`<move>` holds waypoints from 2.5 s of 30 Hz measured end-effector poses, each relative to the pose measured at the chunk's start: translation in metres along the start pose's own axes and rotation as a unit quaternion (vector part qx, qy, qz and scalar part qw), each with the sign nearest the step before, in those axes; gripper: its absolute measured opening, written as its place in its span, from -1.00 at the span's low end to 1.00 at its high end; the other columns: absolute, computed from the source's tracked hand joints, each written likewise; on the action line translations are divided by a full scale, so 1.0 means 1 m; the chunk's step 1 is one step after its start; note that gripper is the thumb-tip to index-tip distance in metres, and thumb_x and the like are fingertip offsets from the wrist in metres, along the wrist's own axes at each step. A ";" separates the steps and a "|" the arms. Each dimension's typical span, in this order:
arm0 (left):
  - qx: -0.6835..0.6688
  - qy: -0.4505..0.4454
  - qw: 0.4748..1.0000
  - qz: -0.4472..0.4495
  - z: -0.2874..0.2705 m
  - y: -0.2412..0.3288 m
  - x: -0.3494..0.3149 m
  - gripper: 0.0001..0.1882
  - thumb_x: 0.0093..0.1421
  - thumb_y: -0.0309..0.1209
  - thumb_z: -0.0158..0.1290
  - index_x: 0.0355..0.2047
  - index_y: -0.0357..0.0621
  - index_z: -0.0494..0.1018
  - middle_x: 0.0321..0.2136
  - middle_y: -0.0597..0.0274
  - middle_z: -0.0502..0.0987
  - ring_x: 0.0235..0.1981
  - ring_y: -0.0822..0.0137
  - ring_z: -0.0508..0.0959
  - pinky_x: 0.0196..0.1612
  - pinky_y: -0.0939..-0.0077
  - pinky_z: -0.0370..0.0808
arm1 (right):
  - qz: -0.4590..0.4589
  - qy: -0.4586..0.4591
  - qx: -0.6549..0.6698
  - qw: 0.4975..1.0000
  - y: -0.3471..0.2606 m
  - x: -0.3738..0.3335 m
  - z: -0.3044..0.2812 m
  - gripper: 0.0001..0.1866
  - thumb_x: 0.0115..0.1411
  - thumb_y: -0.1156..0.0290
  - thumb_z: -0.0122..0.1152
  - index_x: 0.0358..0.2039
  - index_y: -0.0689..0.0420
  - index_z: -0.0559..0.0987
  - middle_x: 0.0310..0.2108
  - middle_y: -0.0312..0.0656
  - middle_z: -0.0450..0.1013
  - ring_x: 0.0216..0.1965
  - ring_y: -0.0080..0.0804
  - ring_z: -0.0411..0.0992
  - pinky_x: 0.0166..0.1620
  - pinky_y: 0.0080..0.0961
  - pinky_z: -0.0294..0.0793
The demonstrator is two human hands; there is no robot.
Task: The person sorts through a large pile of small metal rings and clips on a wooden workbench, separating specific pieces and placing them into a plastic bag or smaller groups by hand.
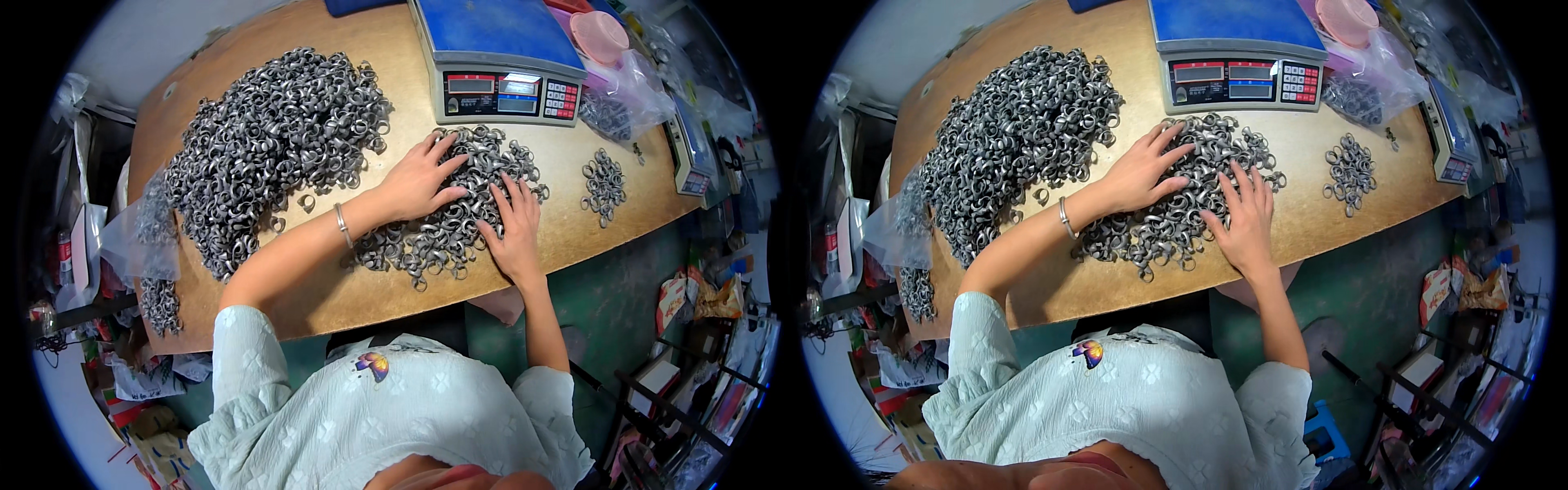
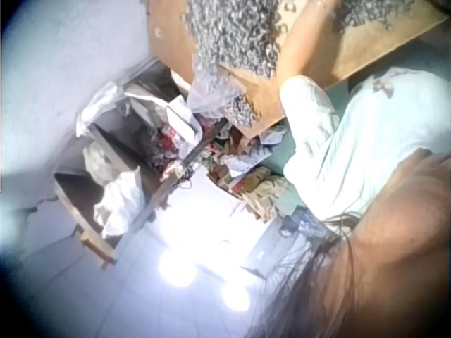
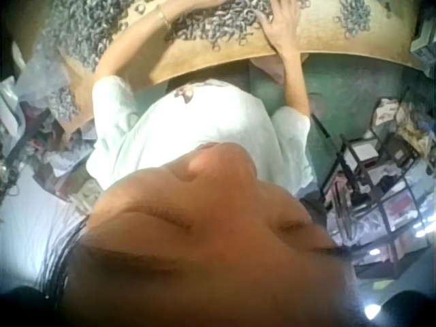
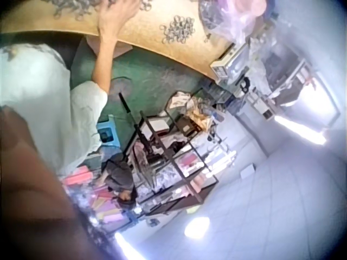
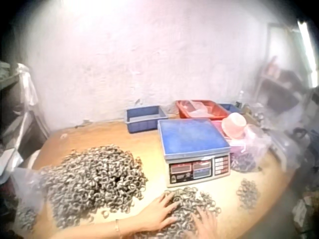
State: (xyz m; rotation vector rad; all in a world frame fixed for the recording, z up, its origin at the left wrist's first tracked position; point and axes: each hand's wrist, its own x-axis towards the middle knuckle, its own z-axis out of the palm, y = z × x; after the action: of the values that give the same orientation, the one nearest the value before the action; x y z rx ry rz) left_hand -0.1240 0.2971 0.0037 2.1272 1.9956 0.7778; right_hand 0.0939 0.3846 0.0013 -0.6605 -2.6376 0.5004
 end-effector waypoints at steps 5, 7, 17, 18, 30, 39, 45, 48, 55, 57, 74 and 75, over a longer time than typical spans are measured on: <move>0.033 -0.054 0.998 -0.009 -0.011 0.004 0.001 -0.40 0.22 -0.04 -0.03 0.15 -0.14 0.25 0.25 -0.07 0.09 0.24 -0.17 0.12 0.23 -0.09 0.11 | 0.028 0.074 0.046 0.996 -0.012 -0.014 0.002 -0.34 0.12 0.08 0.16 0.15 0.19 0.32 0.25 0.02 0.08 0.28 0.14 -0.08 0.25 0.07 -0.17; -0.010 -0.015 1.000 -0.021 -0.016 0.014 -0.014 -0.42 0.19 -0.14 0.04 0.15 -0.13 0.23 0.23 -0.07 0.12 0.25 -0.14 0.11 0.23 -0.18 0.08 | 0.035 0.110 0.036 0.993 -0.012 -0.011 -0.002 -0.50 0.15 0.26 0.15 0.05 0.25 0.40 0.14 0.02 0.22 0.19 0.07 0.11 0.20 -0.06 0.04; -0.010 -0.020 0.992 -0.125 -0.046 0.067 -0.124 -0.27 0.05 -0.20 0.20 0.18 -0.12 0.18 0.26 -0.07 0.03 0.30 -0.21 -0.04 0.26 -0.23 -0.05 | -0.005 0.047 -0.059 0.997 0.051 0.120 0.002 -0.85 0.09 0.50 0.17 -0.30 0.22 0.57 -0.27 -0.12 0.46 -0.15 -0.15 0.36 -0.03 -0.25 0.32; -0.008 -0.020 0.990 -0.139 -0.044 0.066 -0.133 -0.26 0.04 -0.19 0.22 0.18 -0.12 0.18 0.26 -0.07 0.02 0.31 -0.21 -0.05 0.26 -0.22 -0.05 | -0.033 0.044 -0.069 0.996 0.052 0.125 0.004 -0.85 0.09 0.49 0.18 -0.31 0.22 0.57 -0.27 -0.13 0.47 -0.17 -0.16 0.38 -0.06 -0.29 0.34; -0.051 0.061 0.989 -0.124 -0.050 0.067 -0.124 -0.35 0.05 -0.30 0.21 0.13 -0.16 0.24 0.20 -0.09 0.12 0.26 -0.19 0.06 0.23 -0.15 0.06 | 0.204 -0.062 0.575 0.790 0.049 0.094 -0.030 -0.79 0.33 0.39 -0.05 -0.25 0.28 0.49 -0.36 -0.20 0.51 -0.36 -0.55 0.46 -0.30 -0.63 0.44; -0.174 0.196 0.957 -0.124 -0.039 0.085 -0.045 -0.50 0.06 -0.51 0.17 0.04 -0.22 0.33 -0.04 -0.03 0.38 0.01 0.01 0.40 0.05 0.29 0.37 | 0.167 -0.121 0.645 0.736 -0.025 0.053 -0.030 -0.80 0.33 0.42 -0.06 -0.16 0.24 0.47 -0.16 -0.14 0.53 -0.24 -0.57 0.46 -0.10 -0.62 0.42; -0.380 0.089 0.889 -0.239 -0.036 0.077 -0.027 -0.62 0.07 -0.52 0.18 -0.07 -0.29 0.44 -0.16 0.11 0.50 -0.25 0.34 0.56 -0.15 0.49 0.50 | 0.188 -0.108 0.687 0.693 -0.044 0.041 -0.029 -0.81 0.25 0.46 0.11 -0.15 0.25 0.44 -0.31 -0.24 0.49 -0.29 -0.60 0.46 -0.16 -0.66 0.45; -0.435 0.106 0.861 -0.242 -0.035 0.075 -0.029 -0.67 0.08 -0.56 0.17 -0.10 -0.28 0.47 -0.25 0.18 0.53 -0.31 0.48 0.53 -0.23 0.60 0.51 | 0.189 -0.089 0.672 0.710 -0.046 0.038 -0.029 -0.82 0.26 0.45 0.11 -0.18 0.25 0.44 -0.35 -0.26 0.47 -0.39 -0.60 0.45 -0.27 -0.65 0.47; -0.298 0.196 0.923 -0.146 -0.033 0.079 -0.040 -0.75 0.14 -0.51 0.14 -0.15 -0.29 0.48 -0.31 0.24 0.55 -0.34 0.51 0.52 -0.25 0.64 0.49 | 0.167 -0.029 0.621 0.765 -0.058 0.029 -0.023 -0.84 0.26 0.48 0.08 -0.19 0.29 0.45 -0.43 -0.28 0.42 -0.51 -0.63 0.39 -0.51 -0.71 0.39; -0.451 0.097 0.863 -0.206 -0.037 0.078 -0.042 -0.76 0.14 -0.48 0.15 -0.17 -0.26 0.49 -0.35 0.27 0.55 -0.37 0.52 0.53 -0.29 0.67 0.48 | 0.151 -0.013 0.614 0.775 -0.059 0.025 -0.024 -0.84 0.26 0.50 0.08 -0.18 0.29 0.46 -0.43 -0.28 0.42 -0.50 -0.64 0.39 -0.51 -0.72 0.38; -0.526 0.135 0.777 -0.318 -0.015 0.090 -0.044 -0.84 0.23 -0.43 0.06 -0.29 -0.32 0.47 -0.49 0.32 0.50 -0.52 0.56 0.46 -0.45 0.69 0.44 | -0.001 0.152 0.270 0.951 -0.088 -0.008 -0.014 -0.82 0.05 0.65 0.21 -0.28 0.28 0.52 -0.33 -0.08 0.37 -0.37 -0.27 0.41 -0.34 -0.47 0.43; -0.588 0.136 0.725 -0.331 -0.014 0.091 -0.045 -0.84 0.23 -0.43 0.05 -0.29 -0.31 0.46 -0.48 0.32 0.50 -0.52 0.56 0.46 -0.44 0.69 0.43 | -0.001 0.164 0.267 0.949 -0.090 -0.009 -0.013 -0.82 0.05 0.66 0.21 -0.28 0.29 0.51 -0.33 -0.07 0.37 -0.36 -0.26 0.41 -0.33 -0.46 0.42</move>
State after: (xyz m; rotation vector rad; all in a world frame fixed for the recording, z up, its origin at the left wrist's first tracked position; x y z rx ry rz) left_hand -0.0487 0.2395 0.0418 0.5452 1.4025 1.6041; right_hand 0.0731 0.3093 0.0477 -0.5103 -2.0581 0.9652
